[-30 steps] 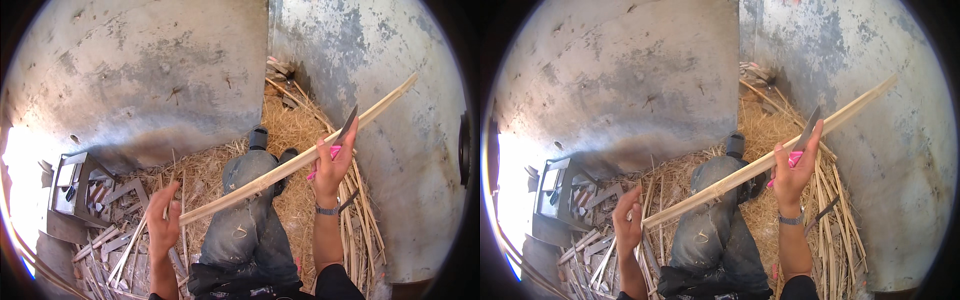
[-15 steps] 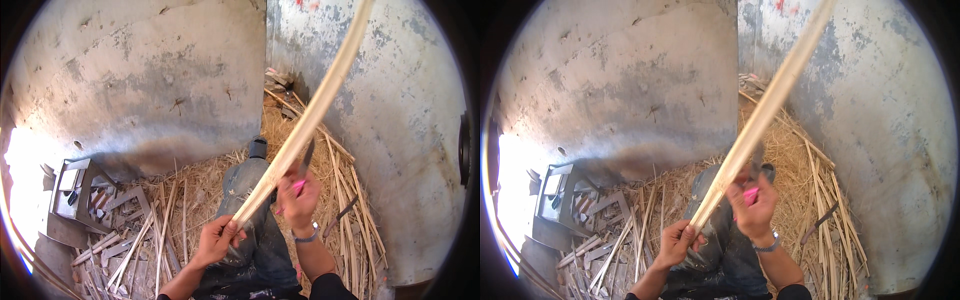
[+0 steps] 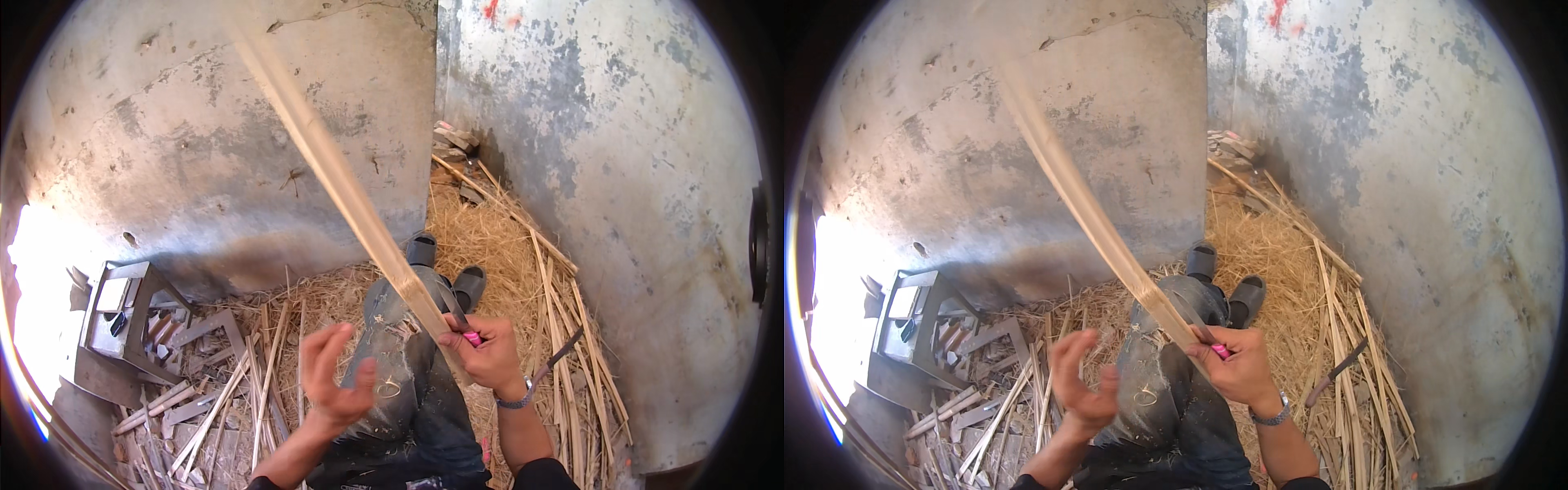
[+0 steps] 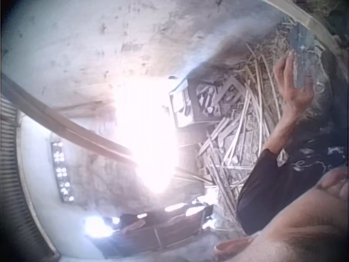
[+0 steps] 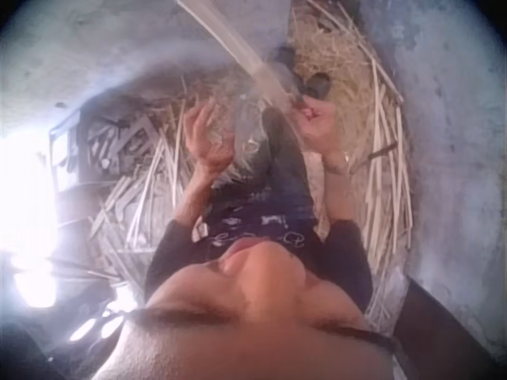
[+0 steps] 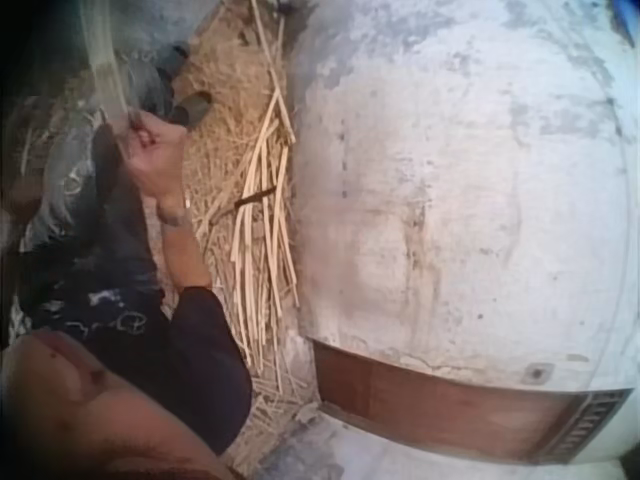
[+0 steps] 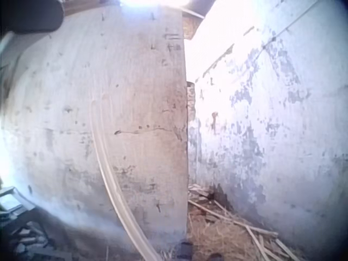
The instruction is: The person shapes a wooden strip by scraping and carving along its sides and edges using a knife while turning it by hand.
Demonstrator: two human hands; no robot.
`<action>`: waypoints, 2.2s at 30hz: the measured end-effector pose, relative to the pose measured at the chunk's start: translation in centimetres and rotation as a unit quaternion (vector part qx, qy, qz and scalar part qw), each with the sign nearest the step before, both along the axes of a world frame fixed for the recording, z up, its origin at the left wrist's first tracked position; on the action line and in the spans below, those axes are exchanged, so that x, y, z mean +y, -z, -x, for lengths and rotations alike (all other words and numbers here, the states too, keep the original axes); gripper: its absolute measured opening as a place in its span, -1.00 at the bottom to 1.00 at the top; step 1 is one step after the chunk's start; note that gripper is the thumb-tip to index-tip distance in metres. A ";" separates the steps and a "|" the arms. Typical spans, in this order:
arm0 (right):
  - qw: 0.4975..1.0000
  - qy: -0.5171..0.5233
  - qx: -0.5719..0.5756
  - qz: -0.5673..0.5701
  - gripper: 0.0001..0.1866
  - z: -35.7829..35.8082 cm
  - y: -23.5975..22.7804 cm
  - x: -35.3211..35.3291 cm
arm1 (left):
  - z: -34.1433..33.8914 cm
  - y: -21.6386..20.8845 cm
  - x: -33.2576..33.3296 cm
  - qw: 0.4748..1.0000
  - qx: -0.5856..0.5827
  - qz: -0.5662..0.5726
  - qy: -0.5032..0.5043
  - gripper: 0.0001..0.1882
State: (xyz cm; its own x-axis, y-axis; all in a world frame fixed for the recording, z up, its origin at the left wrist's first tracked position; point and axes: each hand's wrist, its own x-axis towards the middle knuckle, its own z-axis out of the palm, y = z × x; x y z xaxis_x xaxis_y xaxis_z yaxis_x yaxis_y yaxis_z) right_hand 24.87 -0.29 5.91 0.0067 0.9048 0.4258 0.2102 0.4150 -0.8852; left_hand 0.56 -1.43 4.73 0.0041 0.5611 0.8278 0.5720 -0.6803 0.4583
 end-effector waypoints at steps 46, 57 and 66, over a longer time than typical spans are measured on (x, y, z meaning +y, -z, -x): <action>0.974 -0.014 0.221 0.053 -0.61 1.6 -1.3 6.1 | 1.4 0.7 -1.9 0.674 -0.131 0.546 0.479 -0.32; 0.839 0.127 0.515 -0.119 -0.71 0.9 0.4 9.3 | 2.0 2.3 -0.9 0.567 -0.407 0.573 0.430 -0.34; 0.980 -0.047 0.194 0.016 -0.48 0.5 3.0 6.6 | 1.5 2.5 -0.1 0.581 -0.356 0.607 0.409 -0.34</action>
